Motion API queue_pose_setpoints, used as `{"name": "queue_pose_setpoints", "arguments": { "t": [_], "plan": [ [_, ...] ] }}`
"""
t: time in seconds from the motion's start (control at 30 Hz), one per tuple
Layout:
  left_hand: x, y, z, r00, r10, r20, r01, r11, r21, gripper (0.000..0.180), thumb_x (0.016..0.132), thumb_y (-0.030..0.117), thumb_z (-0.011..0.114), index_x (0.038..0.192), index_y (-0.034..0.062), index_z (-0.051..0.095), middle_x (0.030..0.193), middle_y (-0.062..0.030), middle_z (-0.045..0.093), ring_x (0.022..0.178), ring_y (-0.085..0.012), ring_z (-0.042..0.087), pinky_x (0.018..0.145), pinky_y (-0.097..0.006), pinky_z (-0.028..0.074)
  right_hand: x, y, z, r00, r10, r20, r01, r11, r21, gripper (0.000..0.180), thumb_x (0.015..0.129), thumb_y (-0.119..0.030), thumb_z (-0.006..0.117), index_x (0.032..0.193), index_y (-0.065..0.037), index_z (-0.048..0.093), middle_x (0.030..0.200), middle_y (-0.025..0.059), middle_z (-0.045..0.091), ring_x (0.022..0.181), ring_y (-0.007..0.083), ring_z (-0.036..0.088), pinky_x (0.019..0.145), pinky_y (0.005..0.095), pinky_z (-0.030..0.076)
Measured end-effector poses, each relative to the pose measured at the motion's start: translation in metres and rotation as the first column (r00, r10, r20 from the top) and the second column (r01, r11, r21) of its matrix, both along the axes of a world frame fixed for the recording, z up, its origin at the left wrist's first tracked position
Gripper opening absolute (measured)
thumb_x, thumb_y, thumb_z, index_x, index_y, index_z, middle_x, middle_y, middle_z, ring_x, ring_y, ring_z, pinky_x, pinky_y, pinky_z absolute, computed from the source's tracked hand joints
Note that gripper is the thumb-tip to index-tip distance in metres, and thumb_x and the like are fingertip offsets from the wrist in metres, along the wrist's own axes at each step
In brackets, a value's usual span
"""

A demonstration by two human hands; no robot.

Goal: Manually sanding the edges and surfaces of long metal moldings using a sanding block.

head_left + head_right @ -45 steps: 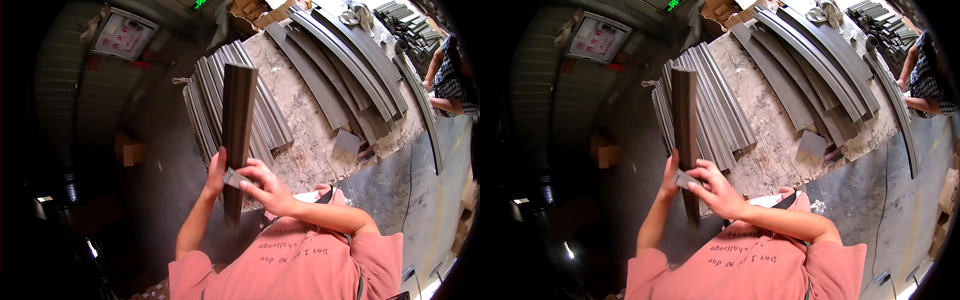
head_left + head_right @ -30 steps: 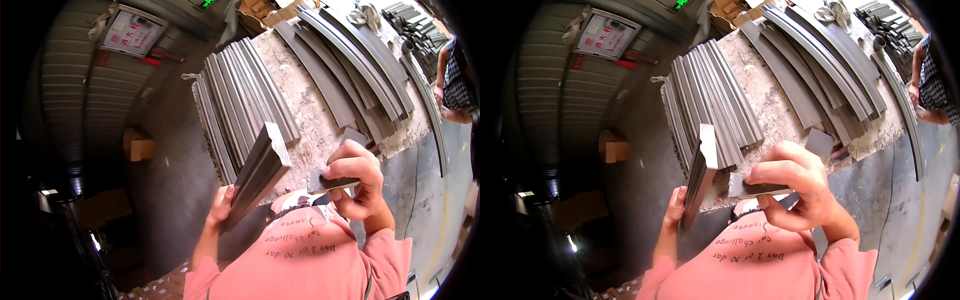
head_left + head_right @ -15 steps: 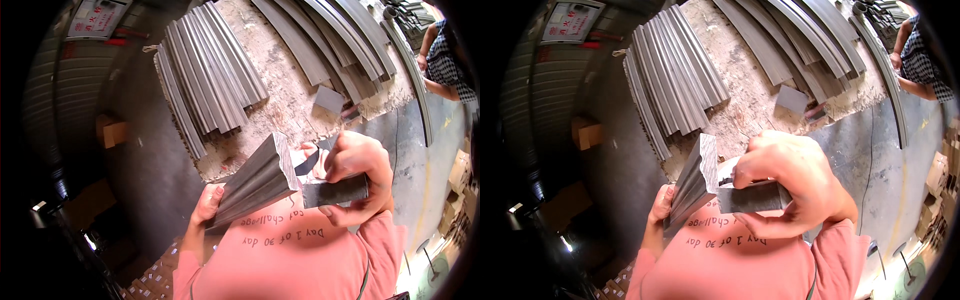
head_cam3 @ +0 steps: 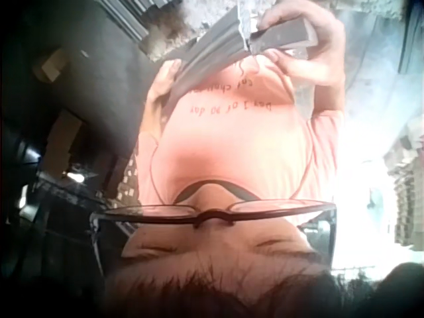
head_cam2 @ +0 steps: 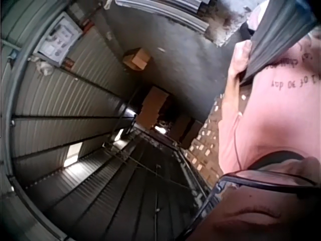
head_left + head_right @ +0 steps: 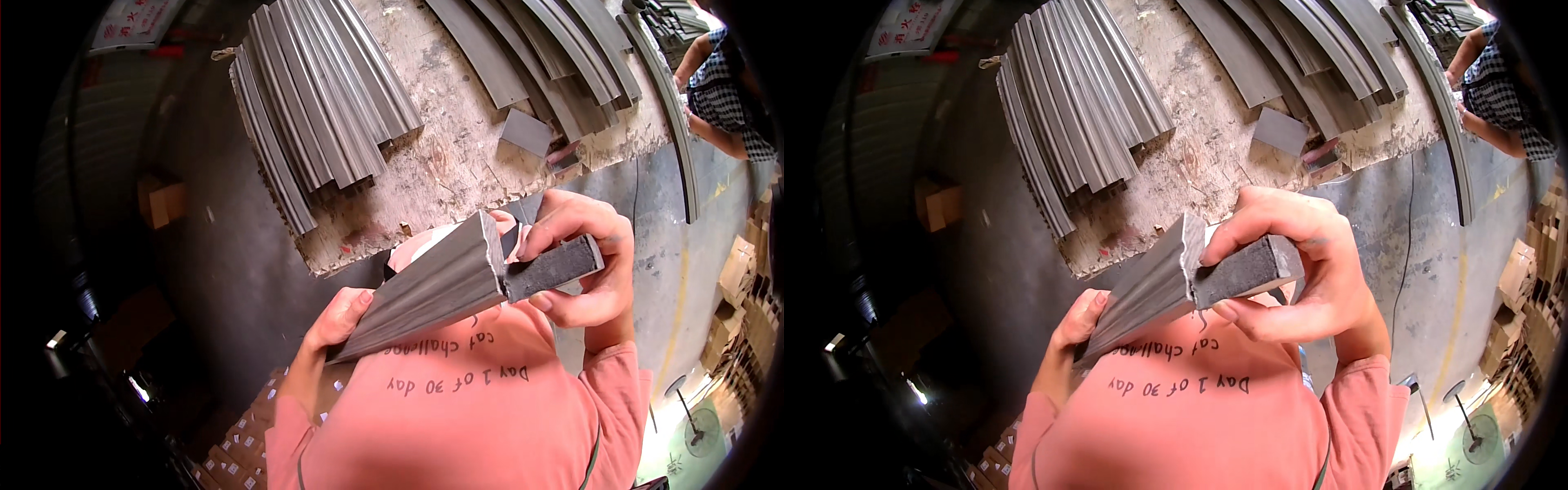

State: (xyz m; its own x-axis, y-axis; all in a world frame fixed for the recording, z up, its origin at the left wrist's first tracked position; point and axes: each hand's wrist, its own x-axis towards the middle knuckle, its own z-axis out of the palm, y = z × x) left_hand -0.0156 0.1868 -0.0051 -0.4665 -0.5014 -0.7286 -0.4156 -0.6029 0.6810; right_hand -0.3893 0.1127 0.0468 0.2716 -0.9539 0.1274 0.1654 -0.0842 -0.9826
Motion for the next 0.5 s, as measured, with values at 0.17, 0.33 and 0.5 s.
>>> {"name": "queue_pose_setpoints", "arguments": {
  "t": [0.17,0.33,0.5],
  "plan": [
    [-0.001,0.008,-0.002,1.0,0.027,0.001,-0.027,1.0,-0.004,0.06,0.104,0.048,0.039,0.095,-0.0079,0.06,0.082,-0.0039,0.062,0.08,-0.0091,0.05,0.075,-0.028,0.047,0.002,0.007,0.006,1.0,0.007,0.007,-0.007,0.998,0.058,0.026,0.054,-0.005,0.072,0.08,-0.003,0.069,0.07,0.0039,0.059,0.061,0.0131,0.052,0.055,0.0268,0.035],
    [0.006,0.014,-0.004,0.998,0.055,0.006,-0.055,0.996,0.065,0.064,0.103,0.052,0.04,0.096,-0.0081,0.061,0.085,-0.0038,0.063,0.082,-0.0094,0.05,0.076,-0.028,0.046,0.003,0.014,0.006,0.999,0.0,0.032,-0.002,0.997,0.08,0.026,0.053,-0.004,0.069,0.078,-0.003,0.068,0.07,0.0035,0.058,0.061,0.0131,0.052,0.056,0.0265,0.035],
    [-0.002,0.014,0.002,0.999,0.048,0.009,-0.048,0.997,0.052,0.067,0.102,0.055,0.039,0.098,-0.0083,0.062,0.088,-0.0044,0.064,0.084,-0.0102,0.052,0.079,-0.028,0.046,0.004,0.016,0.003,0.999,-0.009,0.047,0.007,0.999,0.048,0.028,0.052,-0.002,0.065,0.08,-0.004,0.068,0.075,0.0036,0.059,0.068,0.0148,0.054,0.061,0.0265,0.037]
  ]
}}
